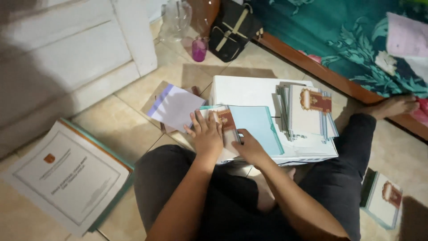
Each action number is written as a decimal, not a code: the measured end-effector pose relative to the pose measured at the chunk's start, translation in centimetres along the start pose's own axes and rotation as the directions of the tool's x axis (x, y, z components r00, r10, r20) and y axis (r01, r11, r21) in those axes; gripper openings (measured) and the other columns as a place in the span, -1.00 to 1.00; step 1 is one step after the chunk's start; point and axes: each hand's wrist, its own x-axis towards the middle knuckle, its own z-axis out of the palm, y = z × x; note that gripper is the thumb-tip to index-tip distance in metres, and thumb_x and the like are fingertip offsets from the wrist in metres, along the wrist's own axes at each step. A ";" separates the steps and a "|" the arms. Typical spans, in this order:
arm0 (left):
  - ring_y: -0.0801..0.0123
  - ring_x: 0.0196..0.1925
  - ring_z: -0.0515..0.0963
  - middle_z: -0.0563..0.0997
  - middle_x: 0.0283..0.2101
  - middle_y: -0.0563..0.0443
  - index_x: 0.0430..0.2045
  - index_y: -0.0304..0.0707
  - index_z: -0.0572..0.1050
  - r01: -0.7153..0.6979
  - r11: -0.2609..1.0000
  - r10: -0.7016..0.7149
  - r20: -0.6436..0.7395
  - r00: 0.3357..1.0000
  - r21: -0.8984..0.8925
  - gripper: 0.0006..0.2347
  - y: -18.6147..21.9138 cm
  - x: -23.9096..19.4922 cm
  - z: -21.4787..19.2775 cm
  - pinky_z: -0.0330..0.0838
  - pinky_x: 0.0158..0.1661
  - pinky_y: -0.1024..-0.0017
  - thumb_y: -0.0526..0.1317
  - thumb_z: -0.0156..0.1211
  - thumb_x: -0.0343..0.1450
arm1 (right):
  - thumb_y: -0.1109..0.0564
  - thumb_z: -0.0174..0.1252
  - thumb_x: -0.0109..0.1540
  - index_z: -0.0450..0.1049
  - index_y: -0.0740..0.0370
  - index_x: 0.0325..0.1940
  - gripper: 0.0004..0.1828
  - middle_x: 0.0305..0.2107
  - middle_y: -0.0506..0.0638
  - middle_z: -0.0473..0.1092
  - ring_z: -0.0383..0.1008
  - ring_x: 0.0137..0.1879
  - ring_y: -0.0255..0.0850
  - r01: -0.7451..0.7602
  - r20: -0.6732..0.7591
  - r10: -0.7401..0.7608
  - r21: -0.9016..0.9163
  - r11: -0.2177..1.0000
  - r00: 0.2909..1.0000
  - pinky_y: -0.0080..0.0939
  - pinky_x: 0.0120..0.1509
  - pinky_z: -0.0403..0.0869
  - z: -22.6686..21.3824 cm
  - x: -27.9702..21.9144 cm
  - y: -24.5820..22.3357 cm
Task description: Inserting small cards into light blue folders and stacking them.
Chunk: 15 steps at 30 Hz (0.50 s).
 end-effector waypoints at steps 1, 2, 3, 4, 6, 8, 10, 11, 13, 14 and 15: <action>-0.18 0.58 -0.23 -0.06 0.54 -0.35 0.39 -0.06 0.20 -0.076 0.997 0.069 -0.205 0.976 -0.025 -0.51 0.4 -0.3 -0.7 -0.60 0.36 -0.35 0.03 -0.18 0.53 | -0.20 0.09 0.30 0.26 0.08 0.42 -0.34 0.23 0.13 0.41 0.42 0.34 0.07 0.088 -0.066 -0.088 -0.001 0.996 0.994 0.09 0.29 0.46 -0.7 0.2 0.9; -0.23 0.57 -0.09 0.05 0.51 -0.41 0.36 -0.17 0.27 -0.155 0.987 0.127 -0.401 0.907 -0.038 -0.49 0.7 -0.6 -1.3 -0.53 0.36 -0.35 -0.03 -0.01 0.48 | -0.11 0.10 0.28 0.46 0.18 0.29 -0.45 0.24 0.13 0.40 0.43 0.32 0.13 0.173 -0.133 -0.173 -0.010 0.985 0.976 0.12 0.28 0.45 -1.4 0.5 1.8; -0.23 0.57 -0.09 0.05 0.51 -0.41 0.36 -0.17 0.27 -0.164 0.986 0.137 -0.394 0.909 -0.035 -0.49 1.3 -0.9 -3.1 -0.53 0.36 -0.35 -0.03 -0.01 0.48 | -0.11 0.10 0.28 0.46 0.18 0.29 -0.45 0.24 0.13 0.40 0.43 0.32 0.13 0.165 -0.136 -0.163 -0.002 0.986 0.977 0.12 0.28 0.45 -4.2 2.4 5.9; -0.23 0.51 0.08 0.19 0.44 -0.40 0.27 -0.20 0.36 -0.314 0.948 0.251 -0.484 0.838 -0.052 -0.55 1.8 -1.2 -4.9 -0.30 0.35 -0.33 -0.11 0.06 0.45 | -0.03 0.07 0.30 0.47 0.30 0.23 -0.51 0.10 0.27 0.45 0.46 0.20 0.28 0.122 -0.337 -0.125 -0.032 0.992 0.933 0.25 0.19 0.46 -6.6 4.0 10.0; -0.24 0.45 0.25 0.32 0.37 -0.40 0.19 -0.23 0.46 -0.454 0.889 0.342 -0.561 0.754 -0.067 -0.59 2.6 -1.7 -5.0 -0.06 0.35 -0.32 -0.19 0.13 0.41 | 0.05 0.05 0.33 0.48 0.42 0.17 -0.55 -0.04 0.40 0.49 0.49 0.09 0.43 0.058 -0.516 -0.081 -0.059 0.997 0.853 0.37 0.10 0.47 -11.5 3.1 14.4; -0.39 0.37 0.30 0.40 0.31 -0.39 0.01 -0.22 0.59 -0.645 0.764 0.551 -0.492 0.674 -0.027 -0.62 3.2 -1.3 -2.3 0.14 0.23 -0.37 -0.20 0.30 0.29 | 0.09 0.06 0.38 0.49 0.35 0.25 -0.59 -0.09 0.32 0.52 0.51 0.05 0.32 -0.005 -0.709 -0.072 -0.107 0.994 0.701 0.28 -0.09 0.48 -17.6 -0.3 13.8; -0.32 0.45 0.18 0.34 0.37 -0.33 0.09 -0.11 0.54 -0.611 0.785 0.574 -0.251 0.780 -0.102 -0.59 3.1 -1.7 -1.4 -0.04 0.31 -0.35 -0.07 0.22 0.34 | 0.12 0.09 0.37 0.51 0.35 0.23 -0.61 -0.12 0.34 0.52 0.53 0.00 0.31 -0.098 -0.737 -0.109 -0.233 0.968 0.667 0.26 -0.15 0.49 -19.2 3.9 21.7; -0.25 0.53 0.07 0.27 0.43 -0.27 0.17 0.00 0.49 -0.575 0.803 0.583 0.007 0.812 -0.159 -0.56 3.3 -1.8 -1.0 -0.22 0.38 -0.33 0.05 0.14 0.40 | 0.15 0.11 0.37 0.53 0.34 0.21 -0.64 -0.14 0.36 0.52 0.55 -0.06 0.31 -0.195 -0.769 -0.148 -0.335 0.922 0.622 0.24 -0.20 0.50 -20.2 6.0 25.7; -0.17 0.53 0.09 0.30 0.42 -0.23 0.17 0.04 0.49 -0.565 0.815 0.571 0.013 0.821 -0.128 -0.56 3.1 -2.2 -0.7 -0.25 0.41 -0.27 0.07 0.12 0.39 | 0.08 0.20 0.29 0.49 0.28 0.25 -0.54 -0.07 0.32 0.41 0.50 0.00 0.32 -0.262 -0.791 -0.148 -0.363 0.894 0.593 0.30 -0.11 0.53 -17.4 3.6 22.5; -0.10 0.53 0.10 0.32 0.41 -0.19 0.16 0.09 0.49 -0.558 0.825 0.562 0.025 0.827 -0.092 -0.55 3.0 -2.3 -0.7 -0.28 0.44 -0.20 0.10 0.10 0.38 | 0.00 0.28 0.21 0.45 0.22 0.28 -0.43 0.00 0.27 0.30 0.44 0.06 0.32 -0.330 -0.816 -0.142 -0.378 0.865 0.561 0.35 -0.02 0.55 -16.1 2.6 20.9; -0.10 0.53 0.10 0.32 0.41 -0.19 0.16 0.09 0.49 -0.554 0.828 0.557 0.016 0.830 -0.086 -0.55 3.0 -2.2 -1.1 -0.28 0.44 -0.20 0.10 0.10 0.38 | 0.00 0.28 0.21 0.45 0.22 0.28 -0.43 0.00 0.27 0.30 0.44 0.06 0.32 -0.321 -0.815 -0.151 -0.381 0.867 0.559 0.35 -0.02 0.55 -14.4 2.6 20.4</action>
